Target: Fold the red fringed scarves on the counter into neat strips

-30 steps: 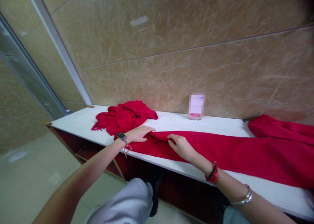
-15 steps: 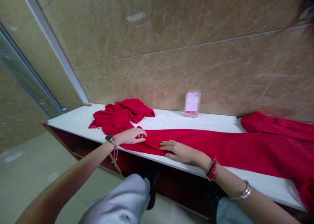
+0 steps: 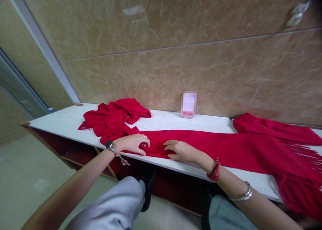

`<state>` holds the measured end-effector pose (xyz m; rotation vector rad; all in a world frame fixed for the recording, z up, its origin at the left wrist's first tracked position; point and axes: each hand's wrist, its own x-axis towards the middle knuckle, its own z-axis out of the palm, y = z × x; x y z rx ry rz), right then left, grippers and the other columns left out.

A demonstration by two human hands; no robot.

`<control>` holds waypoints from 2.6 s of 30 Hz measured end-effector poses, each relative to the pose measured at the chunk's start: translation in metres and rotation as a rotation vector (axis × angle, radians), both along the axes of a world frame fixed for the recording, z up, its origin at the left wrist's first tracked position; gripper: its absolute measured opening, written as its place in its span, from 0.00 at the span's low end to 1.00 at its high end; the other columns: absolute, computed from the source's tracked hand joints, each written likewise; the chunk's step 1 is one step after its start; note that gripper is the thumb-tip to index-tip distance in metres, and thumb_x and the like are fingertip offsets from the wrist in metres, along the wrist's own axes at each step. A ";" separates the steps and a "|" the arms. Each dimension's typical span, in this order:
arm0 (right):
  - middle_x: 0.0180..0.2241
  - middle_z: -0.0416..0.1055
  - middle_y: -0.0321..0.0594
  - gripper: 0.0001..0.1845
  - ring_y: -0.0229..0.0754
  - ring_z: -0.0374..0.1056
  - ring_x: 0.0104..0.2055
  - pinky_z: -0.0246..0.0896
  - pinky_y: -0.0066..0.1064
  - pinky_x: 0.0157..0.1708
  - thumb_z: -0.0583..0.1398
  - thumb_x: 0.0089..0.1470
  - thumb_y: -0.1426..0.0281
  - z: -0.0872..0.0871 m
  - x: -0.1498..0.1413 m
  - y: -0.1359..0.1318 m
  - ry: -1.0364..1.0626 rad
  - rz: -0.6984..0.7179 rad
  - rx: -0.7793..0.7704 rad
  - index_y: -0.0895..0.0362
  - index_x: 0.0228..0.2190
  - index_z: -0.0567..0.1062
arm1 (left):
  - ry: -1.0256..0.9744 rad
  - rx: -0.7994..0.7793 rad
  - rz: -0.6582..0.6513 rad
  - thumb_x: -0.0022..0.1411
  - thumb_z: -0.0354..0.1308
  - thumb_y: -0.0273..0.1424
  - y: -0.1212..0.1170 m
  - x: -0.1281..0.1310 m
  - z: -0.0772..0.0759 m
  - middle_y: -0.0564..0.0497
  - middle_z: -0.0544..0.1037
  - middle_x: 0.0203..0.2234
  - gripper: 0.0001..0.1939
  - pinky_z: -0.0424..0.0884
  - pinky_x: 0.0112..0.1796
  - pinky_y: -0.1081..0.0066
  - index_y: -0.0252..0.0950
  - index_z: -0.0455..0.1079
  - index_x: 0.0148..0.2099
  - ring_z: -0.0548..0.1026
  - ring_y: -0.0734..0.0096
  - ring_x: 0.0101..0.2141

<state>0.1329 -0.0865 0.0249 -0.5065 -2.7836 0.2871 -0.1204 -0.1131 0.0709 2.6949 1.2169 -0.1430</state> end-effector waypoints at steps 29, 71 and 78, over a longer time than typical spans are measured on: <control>0.52 0.65 0.42 0.19 0.42 0.53 0.58 0.48 0.37 0.58 0.50 0.58 0.65 -0.010 0.076 -0.009 0.010 -0.038 -0.196 0.55 0.49 0.69 | 0.089 -0.206 -0.003 0.51 0.52 0.24 0.015 0.051 0.005 0.55 0.72 0.26 0.09 0.62 0.28 0.78 0.37 0.69 0.35 0.68 0.75 0.27; 0.60 0.51 0.48 0.28 0.50 0.43 0.62 0.34 0.54 0.56 0.44 0.59 0.56 -0.018 0.062 0.017 -0.202 -0.281 -0.045 0.54 0.58 0.55 | -0.135 -0.246 0.286 0.44 0.57 0.25 0.099 0.119 -0.009 0.52 0.76 0.29 0.13 0.64 0.28 0.77 0.32 0.70 0.37 0.70 0.71 0.29; 0.60 0.49 0.46 0.28 0.50 0.41 0.62 0.35 0.53 0.57 0.43 0.59 0.56 -0.017 0.063 0.016 -0.193 -0.277 -0.048 0.53 0.58 0.55 | -0.058 0.028 0.387 0.49 0.56 0.24 0.101 0.122 -0.006 0.50 0.77 0.30 0.11 0.65 0.31 0.76 0.35 0.72 0.37 0.72 0.70 0.32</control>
